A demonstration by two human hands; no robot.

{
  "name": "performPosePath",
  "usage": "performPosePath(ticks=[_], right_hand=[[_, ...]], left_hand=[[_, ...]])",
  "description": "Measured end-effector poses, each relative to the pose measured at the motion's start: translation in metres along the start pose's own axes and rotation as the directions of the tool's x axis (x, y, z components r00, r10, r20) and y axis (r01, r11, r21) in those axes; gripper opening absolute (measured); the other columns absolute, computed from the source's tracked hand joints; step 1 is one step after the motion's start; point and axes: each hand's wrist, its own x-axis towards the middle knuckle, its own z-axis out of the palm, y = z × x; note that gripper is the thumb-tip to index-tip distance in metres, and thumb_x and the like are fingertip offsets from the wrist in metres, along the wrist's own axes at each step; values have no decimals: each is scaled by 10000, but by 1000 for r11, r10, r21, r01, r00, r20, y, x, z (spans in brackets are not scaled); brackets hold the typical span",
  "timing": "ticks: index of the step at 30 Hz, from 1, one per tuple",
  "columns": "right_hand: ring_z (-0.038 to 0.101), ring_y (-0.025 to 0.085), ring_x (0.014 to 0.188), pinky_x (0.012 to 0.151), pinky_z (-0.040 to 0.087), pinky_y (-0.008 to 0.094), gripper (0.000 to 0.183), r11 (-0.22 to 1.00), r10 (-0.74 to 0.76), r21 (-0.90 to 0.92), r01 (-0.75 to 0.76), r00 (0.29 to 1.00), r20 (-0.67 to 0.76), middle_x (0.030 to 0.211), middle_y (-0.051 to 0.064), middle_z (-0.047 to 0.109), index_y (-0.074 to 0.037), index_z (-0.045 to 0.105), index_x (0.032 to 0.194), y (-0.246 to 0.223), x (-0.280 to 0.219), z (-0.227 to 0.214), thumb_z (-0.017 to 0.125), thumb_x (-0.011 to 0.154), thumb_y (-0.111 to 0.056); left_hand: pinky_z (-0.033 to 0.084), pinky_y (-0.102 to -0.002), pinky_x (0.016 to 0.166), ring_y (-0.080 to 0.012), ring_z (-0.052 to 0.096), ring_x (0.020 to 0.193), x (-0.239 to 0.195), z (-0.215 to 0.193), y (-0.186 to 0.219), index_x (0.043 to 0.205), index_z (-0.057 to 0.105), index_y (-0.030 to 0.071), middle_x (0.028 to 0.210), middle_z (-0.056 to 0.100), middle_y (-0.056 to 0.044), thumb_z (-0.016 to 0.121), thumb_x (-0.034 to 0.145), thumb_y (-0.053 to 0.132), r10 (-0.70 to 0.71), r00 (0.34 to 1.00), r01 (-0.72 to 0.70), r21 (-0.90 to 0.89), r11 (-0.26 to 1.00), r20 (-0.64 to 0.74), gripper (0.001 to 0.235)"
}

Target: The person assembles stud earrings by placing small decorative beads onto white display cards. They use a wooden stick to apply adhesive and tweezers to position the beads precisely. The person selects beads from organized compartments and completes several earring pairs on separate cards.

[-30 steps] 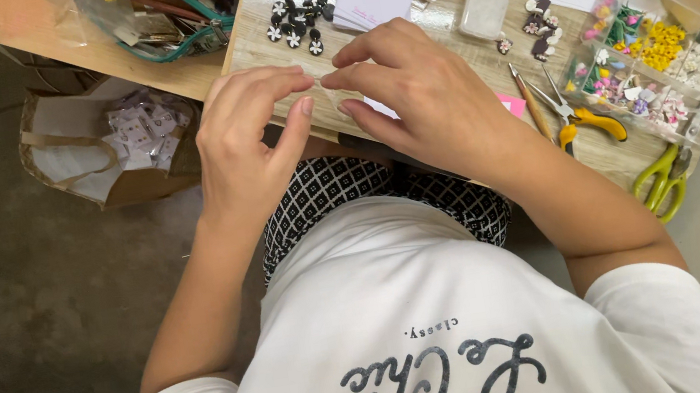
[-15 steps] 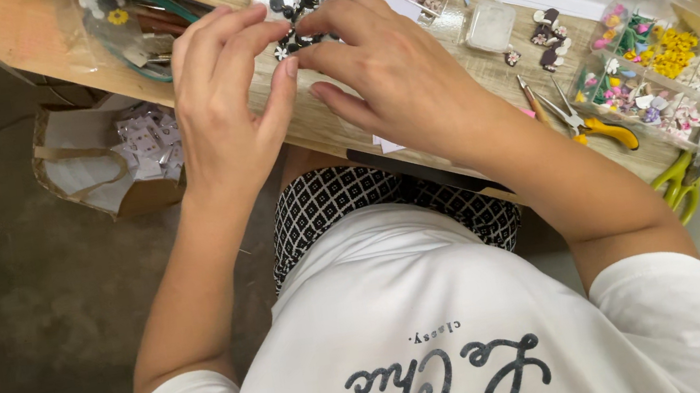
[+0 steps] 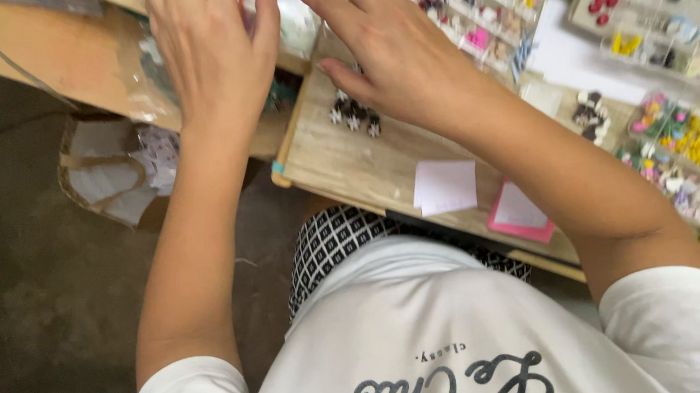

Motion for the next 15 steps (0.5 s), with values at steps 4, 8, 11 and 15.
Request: performPosePath(ticks=[4,8,11,15], right_hand=[[520,472,1236,1065,458,527,676,995,-55,-80,52,998,-40,1351,305,505,72,424,1464,29,31,16,803,918,-51],[551,489,1218,1023,486,540,534,996,-74,-64,70,994,-75,1310,303,531,42,516,1370,47,61,14,738,903,-90],[557,451,1258,1009,501,513,514,997,47,-57,-47,999,6,1331,232,559,-26,597,1349,53,76,12,730,878,-186],[557,393,1283,987,518,484,490,993,105,-60,-103,994,17,1342,163,574,-97,626,1318,66,88,16,745,861,-228]], left_hand=[[484,-540,887,-453,544,1028,34,34,-20,1256,598,68,1120,546,-239,887,833,298,-95,995,94,178,979,-6,562],[498,-554,994,-452,511,1285,58,43,-21,1489,507,187,1496,416,-261,826,865,344,-270,953,250,142,958,141,719],[573,-582,868,-451,556,1234,65,42,-20,1450,555,210,1444,494,-271,763,882,349,-334,919,313,131,941,208,621],[580,-561,835,-436,568,1203,69,51,-29,1403,601,279,1431,516,-254,739,874,378,-352,888,324,139,936,297,556]])
